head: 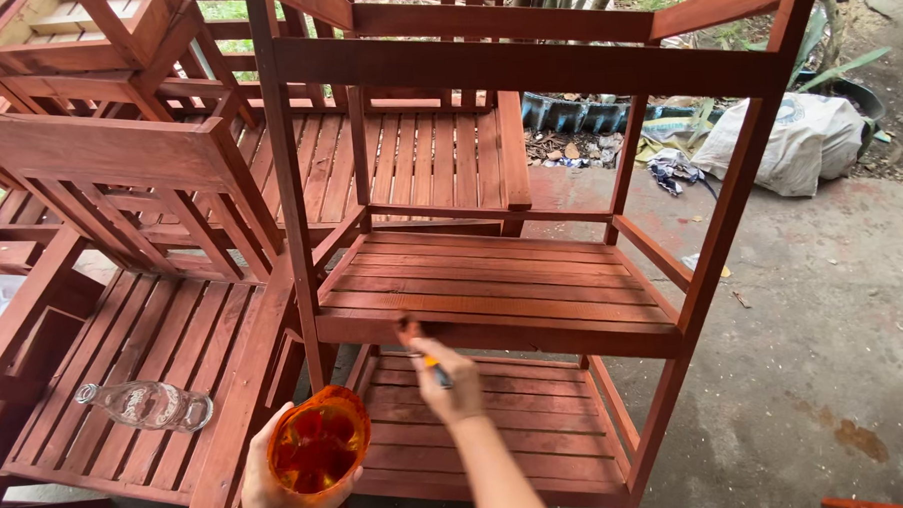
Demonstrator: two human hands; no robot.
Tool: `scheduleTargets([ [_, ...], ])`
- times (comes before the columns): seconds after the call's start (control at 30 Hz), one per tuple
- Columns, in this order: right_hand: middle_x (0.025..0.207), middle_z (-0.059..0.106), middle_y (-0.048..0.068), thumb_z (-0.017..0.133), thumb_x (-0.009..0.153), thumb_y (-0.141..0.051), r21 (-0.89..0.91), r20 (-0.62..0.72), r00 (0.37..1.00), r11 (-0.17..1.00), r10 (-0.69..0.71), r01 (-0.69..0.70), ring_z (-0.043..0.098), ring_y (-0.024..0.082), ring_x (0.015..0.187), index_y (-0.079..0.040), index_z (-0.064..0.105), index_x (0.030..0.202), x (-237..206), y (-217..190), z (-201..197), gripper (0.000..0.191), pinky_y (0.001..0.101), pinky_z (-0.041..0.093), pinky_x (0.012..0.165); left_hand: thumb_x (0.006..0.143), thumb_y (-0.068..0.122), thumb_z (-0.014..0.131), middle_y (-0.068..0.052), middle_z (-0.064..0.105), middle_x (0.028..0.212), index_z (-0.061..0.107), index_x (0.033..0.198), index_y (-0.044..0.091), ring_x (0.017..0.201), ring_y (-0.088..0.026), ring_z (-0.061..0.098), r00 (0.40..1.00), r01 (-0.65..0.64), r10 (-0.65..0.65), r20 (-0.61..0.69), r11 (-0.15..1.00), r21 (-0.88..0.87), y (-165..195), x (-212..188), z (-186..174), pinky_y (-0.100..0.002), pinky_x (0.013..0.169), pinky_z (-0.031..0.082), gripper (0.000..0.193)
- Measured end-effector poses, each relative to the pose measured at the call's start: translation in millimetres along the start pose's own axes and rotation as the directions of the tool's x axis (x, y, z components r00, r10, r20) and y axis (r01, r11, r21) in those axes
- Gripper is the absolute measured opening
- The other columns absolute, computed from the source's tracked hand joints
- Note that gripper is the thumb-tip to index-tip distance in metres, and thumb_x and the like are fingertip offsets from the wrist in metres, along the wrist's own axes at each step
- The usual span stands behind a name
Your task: The person applies reddish-brown stain to a wooden chair using a brush and a small plastic container. They repeatedly dip the brush into the container and coat the seat slats, side rails, and legs of the chair.
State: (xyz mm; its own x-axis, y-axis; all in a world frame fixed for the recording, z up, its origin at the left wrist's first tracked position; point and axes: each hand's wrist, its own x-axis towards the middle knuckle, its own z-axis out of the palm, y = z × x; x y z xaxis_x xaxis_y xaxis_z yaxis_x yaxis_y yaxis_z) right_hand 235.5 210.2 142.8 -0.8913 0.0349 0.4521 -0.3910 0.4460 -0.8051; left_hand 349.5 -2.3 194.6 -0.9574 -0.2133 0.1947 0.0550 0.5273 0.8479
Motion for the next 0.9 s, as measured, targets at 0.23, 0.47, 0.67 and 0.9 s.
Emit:
scheduleTargets([
  [0.23, 0.103, 0.078, 0.014, 0.077, 0.083, -0.014, -0.397, -0.29, 0.954, 0.898, 0.075, -0.192, 0.076, 0.031, 0.098, -0.017, 0.077, 0.113, -55, 112, -153, 0.03, 0.0383, 0.061, 0.081, 0.051, 0.003, 0.095, -0.019, 0.06, 0.129, 0.037, 0.14, 0.001, 0.12, -0.029, 0.066, 0.996, 0.001, 0.018, 0.086, 0.975, -0.223, 1, -4, 39, -0.045, 0.096, 0.057, 0.107],
  [0.47, 0.11, 0.076, 0.017, 0.075, 0.096, -0.016, -0.355, -0.76, 0.588, 0.582, 0.276, -0.731, 0.076, 0.032, 0.097, -0.022, 0.078, 0.122, -98, 168, -286, 0.027, 0.0399, 0.061, 0.084, 0.05, 0.001, 0.093, -0.017, 0.06, 0.13, 0.039, 0.141, 0.002, 0.116, -0.028, 0.07, 0.989, 0.075, -0.03, 0.143, 0.943, -0.325, 17, -4, 77, -0.043, 0.089, 0.06, 0.105],
  [0.67, 0.11, 0.076, 0.016, 0.07, 0.097, -0.019, -0.358, -0.672, 0.713, 0.755, 0.2, -0.549, 0.074, 0.033, 0.098, -0.02, 0.074, 0.127, -72, 143, -198, 0.03, 0.0445, 0.059, 0.083, 0.046, 0.0, 0.096, -0.017, 0.061, 0.128, 0.042, 0.139, 0.0, 0.118, -0.027, 0.066, 0.998, 0.068, -0.064, 0.027, 0.976, -0.209, 34, -3, 73, -0.04, 0.097, 0.059, 0.108],
  [0.9, 0.112, 0.078, 0.011, 0.069, 0.092, -0.029, -0.171, -0.658, 0.617, 0.713, 0.43, -0.68, 0.077, 0.031, 0.091, -0.022, 0.074, 0.122, -14, 39, -12, 0.032, 0.0416, 0.061, 0.079, 0.047, 0.005, 0.095, -0.018, 0.062, 0.127, 0.04, 0.141, -0.003, 0.117, -0.026, 0.068, 0.992, -0.048, 0.028, -0.119, 0.985, -0.165, 1, 2, 25, -0.04, 0.097, 0.059, 0.109],
])
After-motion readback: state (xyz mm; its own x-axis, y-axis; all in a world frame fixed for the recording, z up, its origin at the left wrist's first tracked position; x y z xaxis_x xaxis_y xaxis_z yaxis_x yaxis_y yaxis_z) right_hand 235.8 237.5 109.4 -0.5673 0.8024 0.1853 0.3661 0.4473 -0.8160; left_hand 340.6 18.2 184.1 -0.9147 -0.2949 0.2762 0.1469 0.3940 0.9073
